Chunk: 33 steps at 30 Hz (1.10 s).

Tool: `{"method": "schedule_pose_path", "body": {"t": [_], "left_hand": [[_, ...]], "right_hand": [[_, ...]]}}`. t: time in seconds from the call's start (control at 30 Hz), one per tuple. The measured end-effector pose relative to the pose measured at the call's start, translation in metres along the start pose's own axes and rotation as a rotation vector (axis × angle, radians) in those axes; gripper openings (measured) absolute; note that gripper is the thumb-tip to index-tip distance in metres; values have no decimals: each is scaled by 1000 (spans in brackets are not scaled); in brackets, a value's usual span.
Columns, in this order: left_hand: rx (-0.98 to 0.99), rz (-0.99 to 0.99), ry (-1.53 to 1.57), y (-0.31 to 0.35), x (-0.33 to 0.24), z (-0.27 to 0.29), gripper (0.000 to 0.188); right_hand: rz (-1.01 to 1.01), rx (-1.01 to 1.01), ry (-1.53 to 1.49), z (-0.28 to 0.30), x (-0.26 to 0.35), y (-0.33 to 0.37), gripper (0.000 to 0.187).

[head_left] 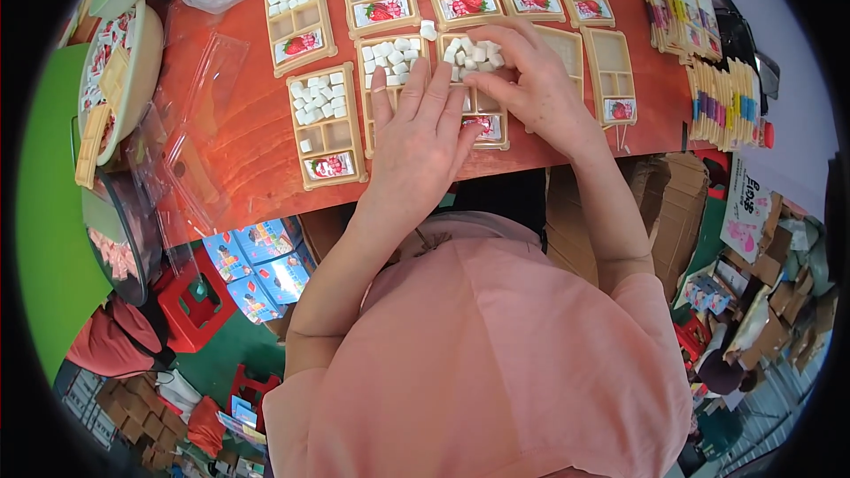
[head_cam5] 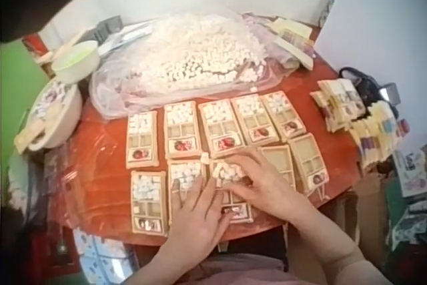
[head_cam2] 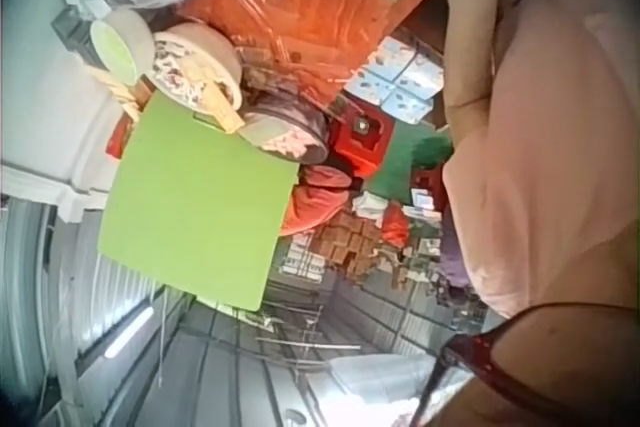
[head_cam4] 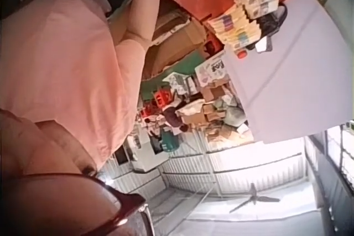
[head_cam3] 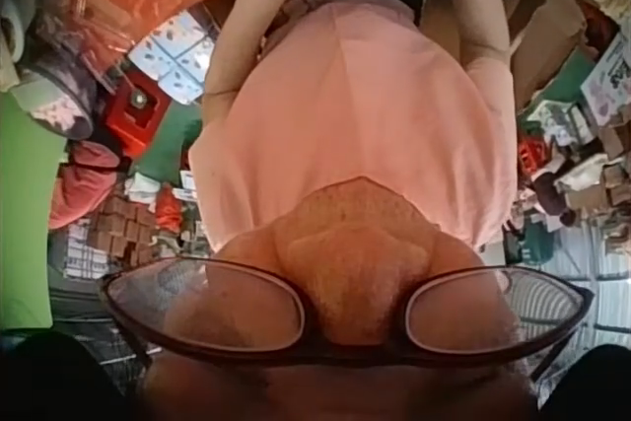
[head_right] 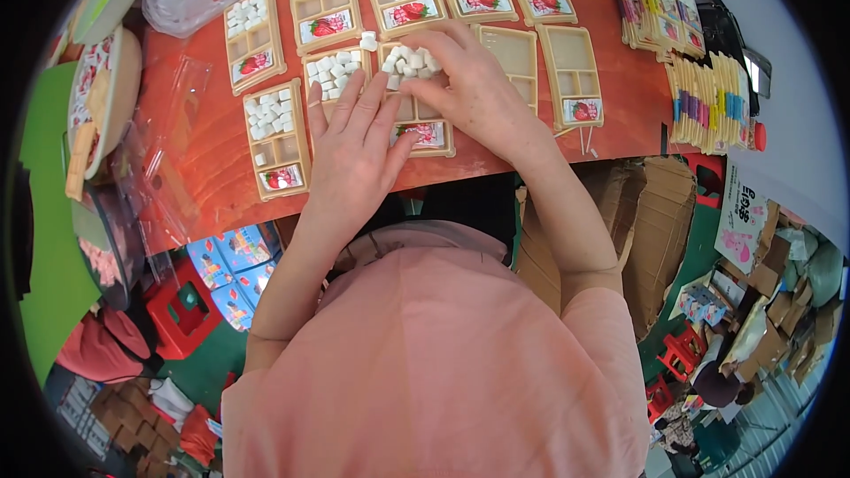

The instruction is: Packaging small decorative items and white foam pieces into wooden trays.

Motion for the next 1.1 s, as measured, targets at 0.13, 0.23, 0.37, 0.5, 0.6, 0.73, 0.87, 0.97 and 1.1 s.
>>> {"method": "schedule_pose_path", "body": {"t": [0.13, 0.23, 0.37, 0.5, 0.6, 0.73, 0.87, 0.97, 1.1], "left_hand": [[1, -11, 18, -6, -11, -5, 47], [36, -24, 9, -7, -14, -14, 48], [32, -8, 2, -8, -13, -14, 50], [39, -43, 20, -17, -21, -16, 56], [129, -61, -32, -18, -23, -29, 62], [127, -37, -2, -17, -21, -26, 62], [-10, -68, 39, -18, -15, -7, 43], [-154, 0, -11, -28, 20, 5, 27], [-193, 32, -108, -55, 49, 9, 18]], "right_hand": [[-79, -22, 18, 5, -19, 9, 26], [-65, -13, 15, 5, -20, 9, 19], [-74, -87, -92, 22, -19, 9, 16], [-155, -74, 66, 26, -24, 16, 17], [-139, -55, 181, 20, -21, 21, 18], [-130, -15, 351, 14, -15, 22, 21], [-155, 5, 399, 17, -13, 24, 22], [-192, 39, 463, 17, -15, 24, 21], [-170, 70, 425, 15, -16, 22, 20]]}}
Point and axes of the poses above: each hand's wrist, its own y-axis away from the middle knuckle, its own z-axis out of the back of the hand, x = y × z, the point moved 7 cm from there along -y, towards the middle knuckle
